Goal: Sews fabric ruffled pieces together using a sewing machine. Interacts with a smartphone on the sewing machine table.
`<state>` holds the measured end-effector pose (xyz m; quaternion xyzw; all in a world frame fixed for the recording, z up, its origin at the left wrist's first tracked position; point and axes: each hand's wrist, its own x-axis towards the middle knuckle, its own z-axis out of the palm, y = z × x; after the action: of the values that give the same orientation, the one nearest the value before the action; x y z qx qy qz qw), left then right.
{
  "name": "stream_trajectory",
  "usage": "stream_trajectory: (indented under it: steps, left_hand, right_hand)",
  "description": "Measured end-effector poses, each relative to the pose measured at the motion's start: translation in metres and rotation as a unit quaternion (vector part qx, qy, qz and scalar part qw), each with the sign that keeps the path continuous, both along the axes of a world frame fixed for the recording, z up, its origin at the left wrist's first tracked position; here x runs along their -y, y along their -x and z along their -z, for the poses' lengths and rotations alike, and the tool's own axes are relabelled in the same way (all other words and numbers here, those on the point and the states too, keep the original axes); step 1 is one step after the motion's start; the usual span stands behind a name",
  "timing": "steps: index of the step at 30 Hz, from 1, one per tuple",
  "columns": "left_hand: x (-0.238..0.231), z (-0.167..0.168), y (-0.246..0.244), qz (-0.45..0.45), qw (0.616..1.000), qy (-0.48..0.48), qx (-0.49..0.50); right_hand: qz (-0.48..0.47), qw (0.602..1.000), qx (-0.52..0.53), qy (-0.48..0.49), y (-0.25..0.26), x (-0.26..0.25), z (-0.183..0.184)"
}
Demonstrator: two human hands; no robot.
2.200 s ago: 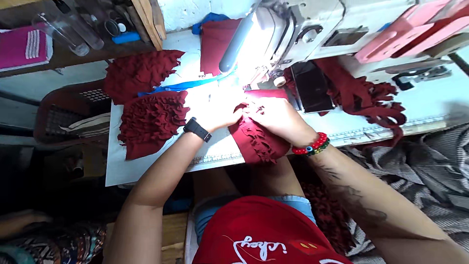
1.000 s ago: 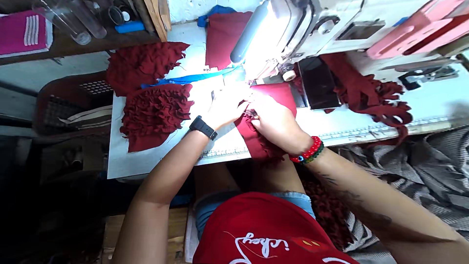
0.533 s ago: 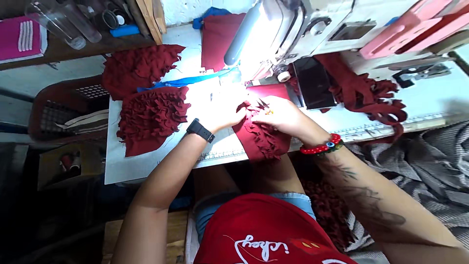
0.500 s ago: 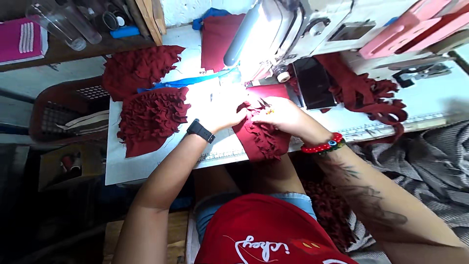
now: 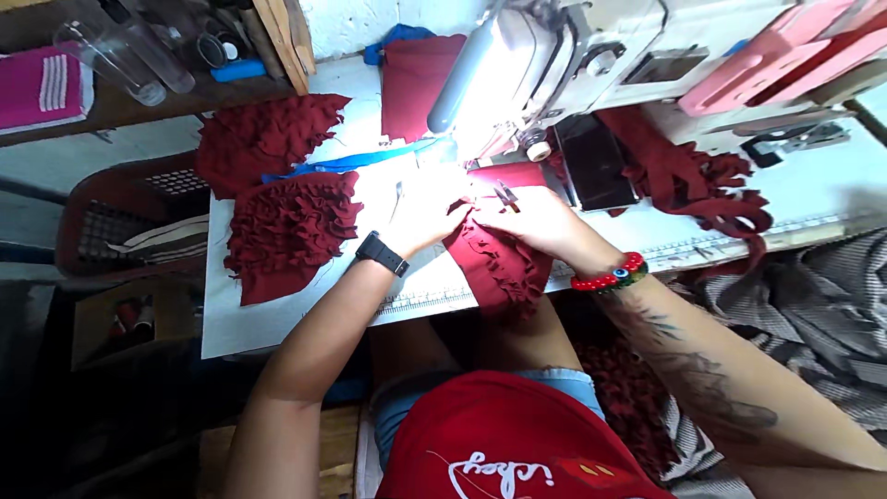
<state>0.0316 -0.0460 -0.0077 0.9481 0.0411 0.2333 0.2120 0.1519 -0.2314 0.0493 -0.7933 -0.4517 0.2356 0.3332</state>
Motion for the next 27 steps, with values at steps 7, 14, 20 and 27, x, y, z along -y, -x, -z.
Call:
stream_trajectory:
  steps: [7, 14, 20, 27]
  left_hand:
    - [0.001, 0.0, 0.0, -0.003, 1.0, -0.004, -0.002]
    - [0.003, -0.006, 0.005, 0.003, 0.999, -0.035, -0.013]
    - [0.009, -0.012, 0.01, 0.056, 0.998, 0.018, 0.001]
    - [0.007, -0.009, -0.003, 0.027, 0.998, -0.038, -0.049]
  right_hand:
    - [-0.017, 0.99, 0.13, -0.059, 0.006, -0.005, 0.023]
    - [-0.087, 0.932, 0.349, -0.045, 0.019, -0.012, 0.034]
    - [-0.151, 0.934, 0.317, -0.059, 0.02, 0.004, 0.037]
    - [-0.092, 0.964, 0.235, -0.076, 0.021, 0.009, 0.039]
